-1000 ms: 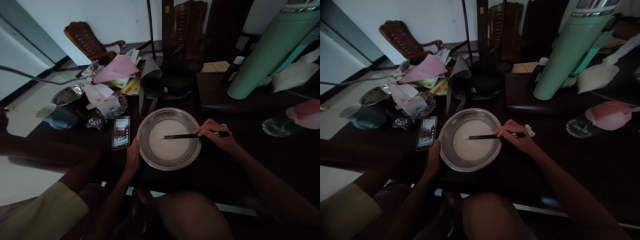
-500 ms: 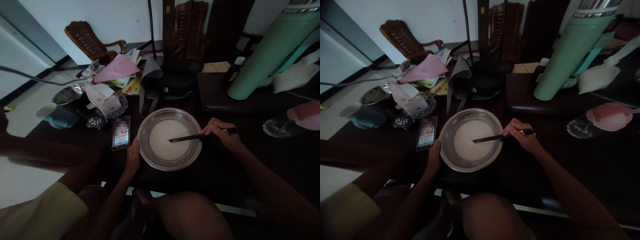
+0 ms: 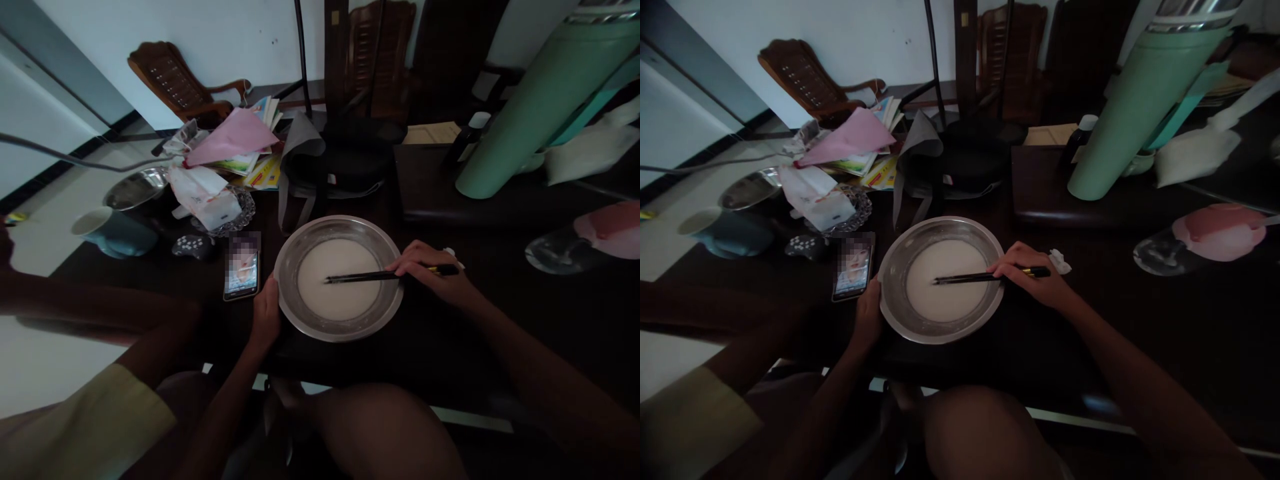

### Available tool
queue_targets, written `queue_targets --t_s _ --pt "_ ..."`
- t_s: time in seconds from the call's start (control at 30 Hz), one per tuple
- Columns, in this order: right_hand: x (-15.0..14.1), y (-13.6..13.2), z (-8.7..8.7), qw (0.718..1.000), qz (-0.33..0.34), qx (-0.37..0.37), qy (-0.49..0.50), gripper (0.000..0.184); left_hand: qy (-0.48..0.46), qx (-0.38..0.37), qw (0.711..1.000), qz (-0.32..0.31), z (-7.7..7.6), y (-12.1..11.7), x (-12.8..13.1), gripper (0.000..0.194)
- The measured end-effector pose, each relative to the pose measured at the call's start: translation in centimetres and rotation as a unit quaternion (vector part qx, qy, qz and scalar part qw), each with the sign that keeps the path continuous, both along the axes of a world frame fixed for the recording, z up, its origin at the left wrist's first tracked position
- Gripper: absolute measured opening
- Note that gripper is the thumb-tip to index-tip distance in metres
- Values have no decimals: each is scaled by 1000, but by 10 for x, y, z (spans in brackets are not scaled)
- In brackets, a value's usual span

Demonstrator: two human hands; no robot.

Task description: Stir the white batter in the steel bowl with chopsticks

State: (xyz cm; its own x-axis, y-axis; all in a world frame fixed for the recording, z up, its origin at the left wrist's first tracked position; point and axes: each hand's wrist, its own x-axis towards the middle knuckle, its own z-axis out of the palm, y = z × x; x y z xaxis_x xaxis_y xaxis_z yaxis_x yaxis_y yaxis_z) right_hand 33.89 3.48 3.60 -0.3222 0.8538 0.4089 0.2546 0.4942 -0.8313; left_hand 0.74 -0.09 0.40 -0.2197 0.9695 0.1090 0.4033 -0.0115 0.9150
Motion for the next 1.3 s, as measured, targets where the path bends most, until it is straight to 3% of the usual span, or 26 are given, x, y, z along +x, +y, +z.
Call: queue_targets --t_s 0.1,0.2,0.3,0.37,0.47,0.63,0.8,0.97,1.13,1.3 --pt "1 0 2 999 -31 -9 10 24 3 7 1000 5 -1 0 0 60" --pt "1 -1 3 999 -18 -28 34 30 14 7 1000 5 -2 0 -1 59" --pt "-1 0 2 1000 11 -13 15 23 23 12 1000 7 -2 0 -1 58" --pt "0 0 1 1000 -4 -3 1 19 25 14 1000 7 -1 0 -1 56" --pt "2 0 1 999 -35 -11 22 25 29 13 999 0 0 0 -1 52" --pt "1 -1 1 1000 5 -6 17 23 29 9 1000 -1 1 0 -1 52" --pt "2 -1 2 999 -36 -7 20 26 22 -1 1000 5 -3 0 -3 57" --pt "0 0 1 1000 1 -2 11 23 22 8 1000 -6 -5 0 -4 57" --pt "1 1 2 999 -37 -9 24 27 24 15 1000 -6 -4 0 -3 57" --pt "0 -1 1 1000 9 -2 12 22 38 12 999 -4 -5 0 -4 55"
